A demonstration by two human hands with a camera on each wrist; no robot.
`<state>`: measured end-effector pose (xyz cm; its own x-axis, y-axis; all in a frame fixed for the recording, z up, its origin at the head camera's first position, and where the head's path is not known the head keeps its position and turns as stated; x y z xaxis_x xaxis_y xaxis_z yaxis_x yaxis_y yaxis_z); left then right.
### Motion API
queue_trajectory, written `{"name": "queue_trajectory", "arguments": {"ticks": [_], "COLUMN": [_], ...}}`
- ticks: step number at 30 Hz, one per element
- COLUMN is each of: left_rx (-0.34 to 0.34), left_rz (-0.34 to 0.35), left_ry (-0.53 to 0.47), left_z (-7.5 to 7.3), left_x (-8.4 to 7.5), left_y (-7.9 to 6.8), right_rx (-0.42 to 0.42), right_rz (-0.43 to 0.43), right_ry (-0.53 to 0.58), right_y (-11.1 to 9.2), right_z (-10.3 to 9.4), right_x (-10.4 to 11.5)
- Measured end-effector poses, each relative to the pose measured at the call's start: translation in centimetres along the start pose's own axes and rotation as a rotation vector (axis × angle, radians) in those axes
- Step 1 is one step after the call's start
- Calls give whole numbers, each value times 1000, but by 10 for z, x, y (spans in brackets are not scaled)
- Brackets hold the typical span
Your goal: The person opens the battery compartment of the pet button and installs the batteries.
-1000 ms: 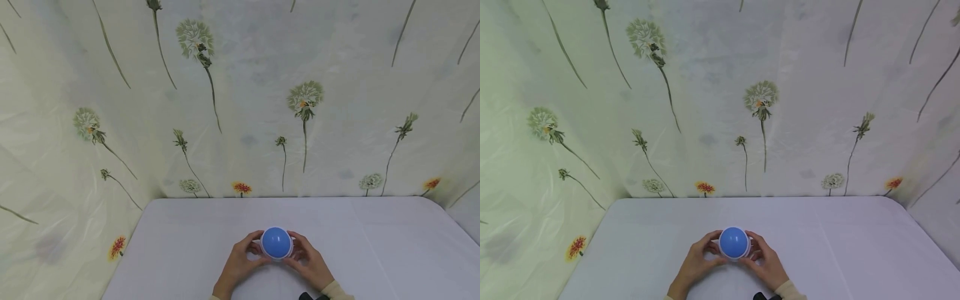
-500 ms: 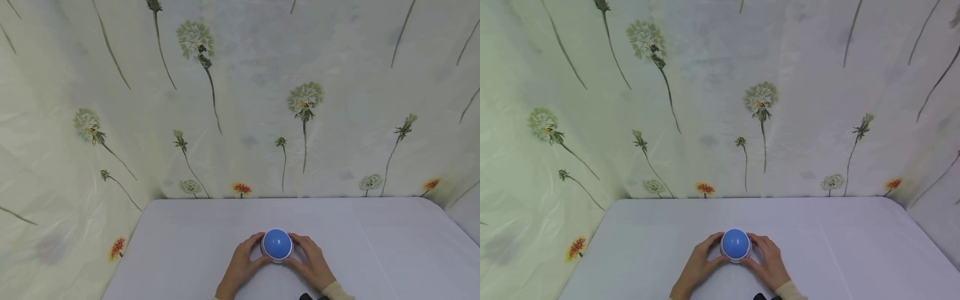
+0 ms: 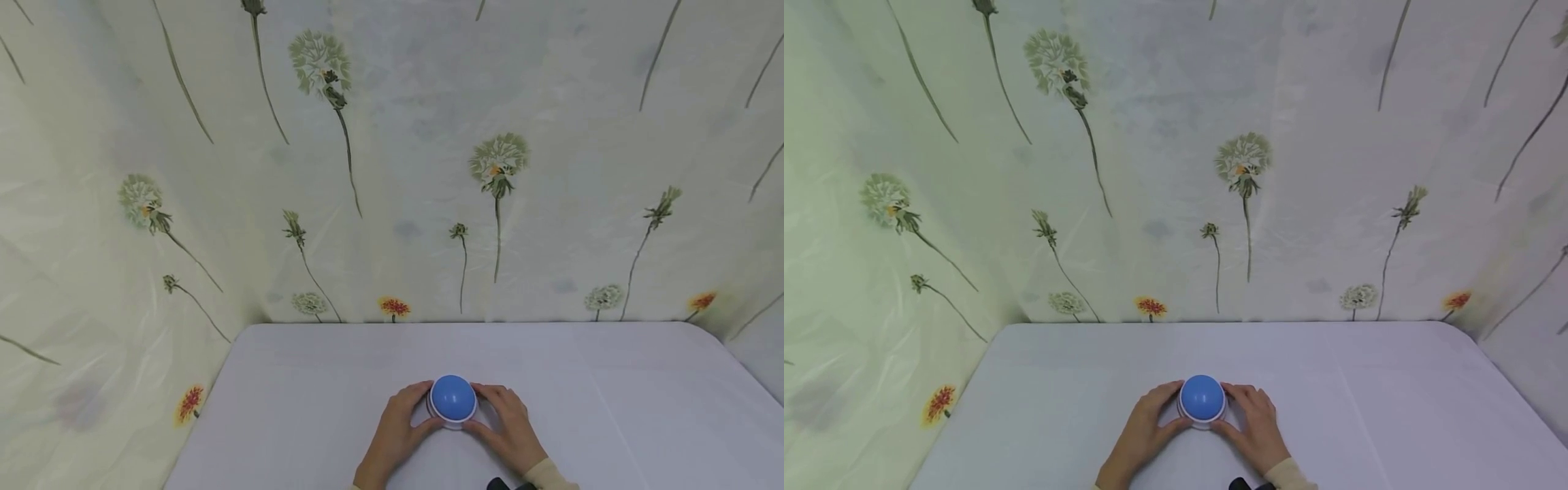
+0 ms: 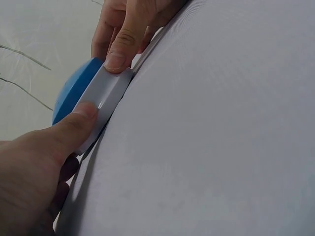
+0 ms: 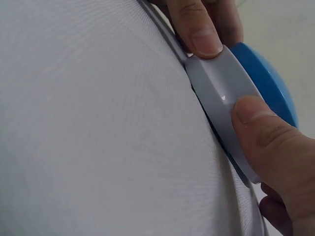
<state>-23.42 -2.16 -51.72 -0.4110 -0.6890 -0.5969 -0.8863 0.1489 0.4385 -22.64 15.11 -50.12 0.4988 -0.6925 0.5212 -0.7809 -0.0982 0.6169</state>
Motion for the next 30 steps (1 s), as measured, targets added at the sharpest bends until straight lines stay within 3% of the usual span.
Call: {"name": "queue_trajectory", "arguments": {"ticks": [8, 14, 20, 23, 30], "left_rx": [4, 24, 17, 47, 165], "left_rz": [-40, -79, -44, -30, -146], "left_ry": [35, 53, 40, 14, -165], "left_z": [1, 0, 4, 8, 6], "left_x": [1, 4, 2, 3, 19], "left_y": [1, 2, 1, 1, 3], "right_rx": [-12, 22, 28, 26, 96], "right_rz": [-14, 42, 58, 64, 23], "right_ry": [-16, -20, -23, -20, -16], "right_y": [1, 1, -2, -3, -3], "right_z": [0, 4, 2, 1, 0], "right_x": [1, -3, -5, -8, -15]}}
Point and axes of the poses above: each hand's wrist, its own y-axis towards the middle knuckle, its own z-axis out of the palm, x = y × z, the point moved 9 cm from there along y, towards the middle knuckle, and after that the axes turned 10 degrees about -x, right-handed, at the moved point
